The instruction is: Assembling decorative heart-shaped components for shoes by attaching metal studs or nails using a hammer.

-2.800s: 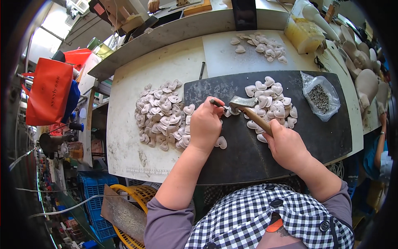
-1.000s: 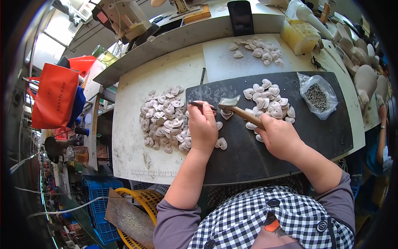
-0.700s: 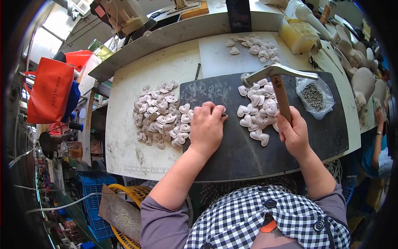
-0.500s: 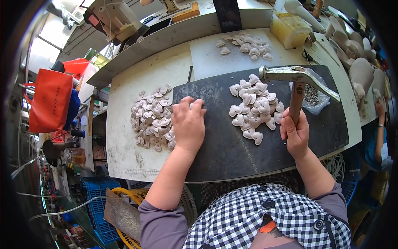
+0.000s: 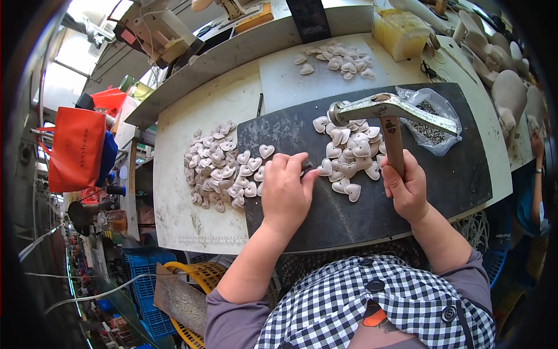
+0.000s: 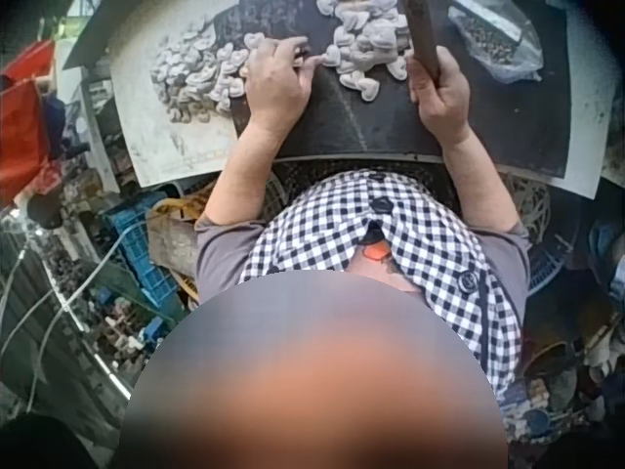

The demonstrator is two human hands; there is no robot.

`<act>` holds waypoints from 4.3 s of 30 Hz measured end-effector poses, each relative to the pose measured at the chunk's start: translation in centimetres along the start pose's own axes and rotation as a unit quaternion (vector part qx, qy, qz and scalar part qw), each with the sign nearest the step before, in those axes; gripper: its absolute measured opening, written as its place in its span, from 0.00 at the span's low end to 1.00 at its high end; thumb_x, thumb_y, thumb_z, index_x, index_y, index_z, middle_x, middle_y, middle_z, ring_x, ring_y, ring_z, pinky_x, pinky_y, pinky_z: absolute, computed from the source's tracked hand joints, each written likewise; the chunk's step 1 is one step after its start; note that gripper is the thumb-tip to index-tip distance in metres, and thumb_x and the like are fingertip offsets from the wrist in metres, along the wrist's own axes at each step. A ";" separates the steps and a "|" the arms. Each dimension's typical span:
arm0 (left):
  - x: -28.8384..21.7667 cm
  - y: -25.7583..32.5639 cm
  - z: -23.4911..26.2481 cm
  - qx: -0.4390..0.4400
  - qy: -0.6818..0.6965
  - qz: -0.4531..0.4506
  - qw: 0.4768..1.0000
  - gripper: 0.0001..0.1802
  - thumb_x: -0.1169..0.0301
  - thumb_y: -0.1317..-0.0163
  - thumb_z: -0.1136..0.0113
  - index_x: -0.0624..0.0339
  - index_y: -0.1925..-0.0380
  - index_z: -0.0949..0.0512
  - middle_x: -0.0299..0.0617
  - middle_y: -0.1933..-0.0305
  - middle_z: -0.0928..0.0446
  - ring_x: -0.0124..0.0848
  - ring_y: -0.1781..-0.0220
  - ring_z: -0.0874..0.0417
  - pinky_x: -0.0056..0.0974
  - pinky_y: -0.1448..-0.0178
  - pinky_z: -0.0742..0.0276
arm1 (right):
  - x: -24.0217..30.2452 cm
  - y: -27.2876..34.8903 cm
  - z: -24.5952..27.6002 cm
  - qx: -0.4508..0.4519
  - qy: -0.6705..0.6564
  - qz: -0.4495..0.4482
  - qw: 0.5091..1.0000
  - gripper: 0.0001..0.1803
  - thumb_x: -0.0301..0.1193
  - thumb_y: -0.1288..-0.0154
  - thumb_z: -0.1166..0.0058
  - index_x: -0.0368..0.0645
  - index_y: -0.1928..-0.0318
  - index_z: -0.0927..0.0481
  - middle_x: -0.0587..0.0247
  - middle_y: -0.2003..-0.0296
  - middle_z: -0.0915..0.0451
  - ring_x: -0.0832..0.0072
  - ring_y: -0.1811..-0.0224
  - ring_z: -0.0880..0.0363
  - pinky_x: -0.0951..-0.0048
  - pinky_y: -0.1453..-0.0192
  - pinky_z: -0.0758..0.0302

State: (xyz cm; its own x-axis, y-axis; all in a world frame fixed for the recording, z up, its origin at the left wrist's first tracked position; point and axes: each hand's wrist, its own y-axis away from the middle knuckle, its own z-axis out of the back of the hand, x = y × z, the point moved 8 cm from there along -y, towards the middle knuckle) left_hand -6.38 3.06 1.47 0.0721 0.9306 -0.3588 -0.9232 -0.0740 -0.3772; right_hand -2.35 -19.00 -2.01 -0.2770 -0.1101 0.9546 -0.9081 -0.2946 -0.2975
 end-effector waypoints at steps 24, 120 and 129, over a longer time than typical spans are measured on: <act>4.2 5.0 1.3 0.013 0.517 0.210 0.830 0.05 0.81 0.36 0.37 0.65 0.60 0.17 0.36 0.59 0.20 0.22 0.60 0.18 0.28 0.52 0.22 | 4.4 3.9 -3.3 0.162 0.321 -0.058 0.931 0.10 0.27 0.36 0.40 0.40 0.55 0.23 0.55 0.71 0.20 0.59 0.71 0.18 0.64 0.67 0.23; 7.3 0.4 -1.5 -0.014 0.391 0.192 0.900 0.03 0.78 0.31 0.45 0.65 0.62 0.23 0.44 0.68 0.16 0.33 0.67 0.13 0.35 0.62 0.17 | 0.8 1.3 -6.7 0.196 0.450 -0.120 0.863 0.12 0.32 0.29 0.47 0.39 0.58 0.34 0.46 0.71 0.20 0.47 0.70 0.19 0.50 0.66 0.23; 4.9 0.4 -0.7 -0.045 0.176 0.021 0.983 0.06 0.81 0.37 0.43 0.59 0.62 0.23 0.43 0.68 0.17 0.37 0.69 0.14 0.39 0.65 0.20 | 1.3 1.4 -7.0 0.193 0.470 -0.088 0.857 0.12 0.31 0.30 0.46 0.38 0.57 0.34 0.48 0.70 0.20 0.49 0.70 0.18 0.54 0.67 0.21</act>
State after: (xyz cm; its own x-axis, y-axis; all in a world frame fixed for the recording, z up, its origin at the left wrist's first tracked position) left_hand -6.15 7.31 -1.07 0.1760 0.7454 -0.6430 -0.8918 -0.1558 -0.4247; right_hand -6.14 -12.94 -1.05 -0.4405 0.7283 0.5249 -0.8412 -0.5391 0.0422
